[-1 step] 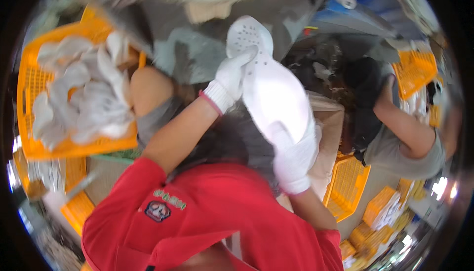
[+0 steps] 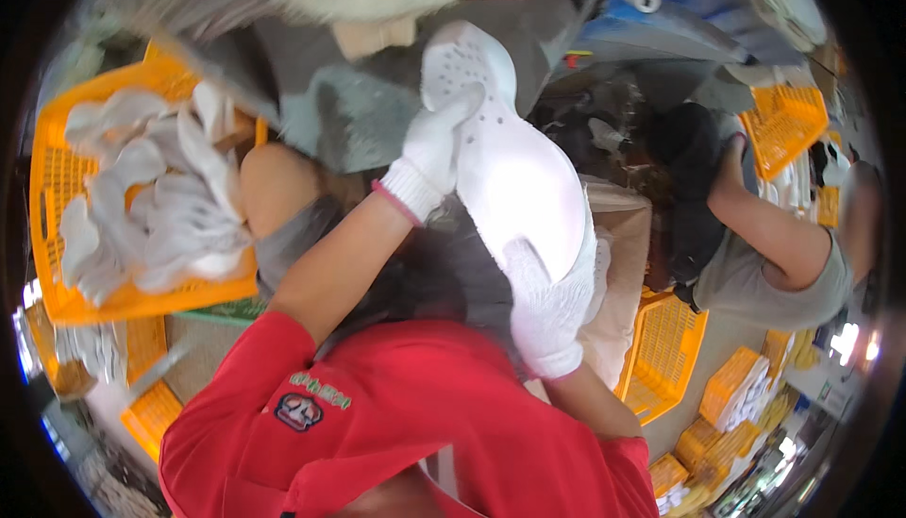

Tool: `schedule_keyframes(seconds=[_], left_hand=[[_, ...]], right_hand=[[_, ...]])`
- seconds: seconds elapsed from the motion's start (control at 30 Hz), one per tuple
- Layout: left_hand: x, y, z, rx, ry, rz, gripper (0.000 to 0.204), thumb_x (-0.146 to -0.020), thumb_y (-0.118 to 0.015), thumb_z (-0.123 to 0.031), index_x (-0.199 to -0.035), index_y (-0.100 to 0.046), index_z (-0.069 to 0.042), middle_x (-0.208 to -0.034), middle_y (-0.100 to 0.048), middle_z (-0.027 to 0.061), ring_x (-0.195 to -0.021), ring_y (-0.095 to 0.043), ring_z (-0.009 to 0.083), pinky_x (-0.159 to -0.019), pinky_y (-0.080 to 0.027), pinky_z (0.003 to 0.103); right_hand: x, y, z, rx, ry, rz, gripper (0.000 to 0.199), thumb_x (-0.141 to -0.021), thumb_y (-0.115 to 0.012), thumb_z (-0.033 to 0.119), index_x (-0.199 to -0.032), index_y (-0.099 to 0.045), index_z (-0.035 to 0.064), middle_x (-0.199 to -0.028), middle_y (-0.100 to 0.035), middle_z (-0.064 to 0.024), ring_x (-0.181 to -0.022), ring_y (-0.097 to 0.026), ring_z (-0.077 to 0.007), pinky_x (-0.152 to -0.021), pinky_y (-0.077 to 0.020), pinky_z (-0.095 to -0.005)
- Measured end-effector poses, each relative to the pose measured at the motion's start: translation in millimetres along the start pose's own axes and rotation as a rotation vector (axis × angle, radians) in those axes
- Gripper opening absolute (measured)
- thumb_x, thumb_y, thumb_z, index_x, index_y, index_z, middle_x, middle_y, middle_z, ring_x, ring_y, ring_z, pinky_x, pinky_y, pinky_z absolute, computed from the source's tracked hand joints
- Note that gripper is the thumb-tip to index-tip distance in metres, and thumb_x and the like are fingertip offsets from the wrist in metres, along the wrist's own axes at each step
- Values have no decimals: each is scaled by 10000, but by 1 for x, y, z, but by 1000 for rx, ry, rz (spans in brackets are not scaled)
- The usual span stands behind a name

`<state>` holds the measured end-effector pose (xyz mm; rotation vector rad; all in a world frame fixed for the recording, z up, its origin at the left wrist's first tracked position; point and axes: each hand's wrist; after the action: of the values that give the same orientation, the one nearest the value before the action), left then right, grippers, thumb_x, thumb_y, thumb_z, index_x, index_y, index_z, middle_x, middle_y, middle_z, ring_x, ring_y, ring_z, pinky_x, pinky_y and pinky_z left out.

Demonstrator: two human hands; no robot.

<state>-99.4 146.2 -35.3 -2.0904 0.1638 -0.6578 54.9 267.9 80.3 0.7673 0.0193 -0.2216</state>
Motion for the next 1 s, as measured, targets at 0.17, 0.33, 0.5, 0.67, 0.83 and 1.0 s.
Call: schedule_keyframes(seconds=[0.17,0.33,0.5,0.67,0.83,1.0], left_hand=[[-92,-12,-17,53,39,105,407,-1093,-575,-349,-1359,-642,-49,-1277,-724,102,-1173,-688,266,-1053,-549,440],[-138,62,-50,-462,-46,-54,556,-1037,-680,-429,-1408,-622,-19,-1338,-709,128,-1216,-664,240,-1079,-512,381],[-67,83,-122,-1392,-47,-248,705,-954,-788,-447,-1442,-591,22,-1313,-714,138,-1183,-657,224,-1059,-500,350],[-24,59,-114,-1192,-178,318,718,-904,-853,-369,-1400,-592,79,-1189,-749,152,-1105,-717,215,-993,-569,334],[-37,17,-27,-52,-24,88,371,-976,-802,-203,-1255,-684,11,-1129,-756,95,-955,-741,209,-858,-614,354],[-57,-37,-5,-36,-44,-255,321,-1045,-656,-170,-1308,-659,14,-1193,-733,109,-1097,-709,247,-908,-587,389]], right_hand=[[-55,-23,-11,-13,111,-215,457,-999,-600,105,-1436,-609,-29,-1445,-570,-329,-1235,-656,-431,-1055,-521,-423],[-150,-67,-28,107,402,-212,278,-912,-650,91,-1179,-703,33,-1254,-675,-268,-1116,-683,-442,-905,-591,-461],[-219,-87,-44,512,579,-139,129,-869,-652,132,-906,-760,73,-1033,-730,-181,-984,-727,-358,-825,-608,-475],[-234,-86,-42,692,722,-3,181,-894,-638,170,-979,-770,79,-918,-756,-187,-937,-750,-367,-826,-606,-470],[-166,-53,-10,13,215,162,554,-919,-667,152,-1439,-544,7,-1141,-664,-258,-1035,-693,-402,-873,-595,-450],[-106,-25,-3,1,-92,-136,873,-808,-837,247,-1530,-453,-58,-1435,-585,-271,-1324,-593,-404,-1126,-480,-425]])
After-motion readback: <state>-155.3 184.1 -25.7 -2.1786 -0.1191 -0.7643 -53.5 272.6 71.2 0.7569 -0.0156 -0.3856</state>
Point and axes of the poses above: each hand's wrist, its own x-axis away from the middle knuckle, its own y-axis out of the back of the hand, z = x × y
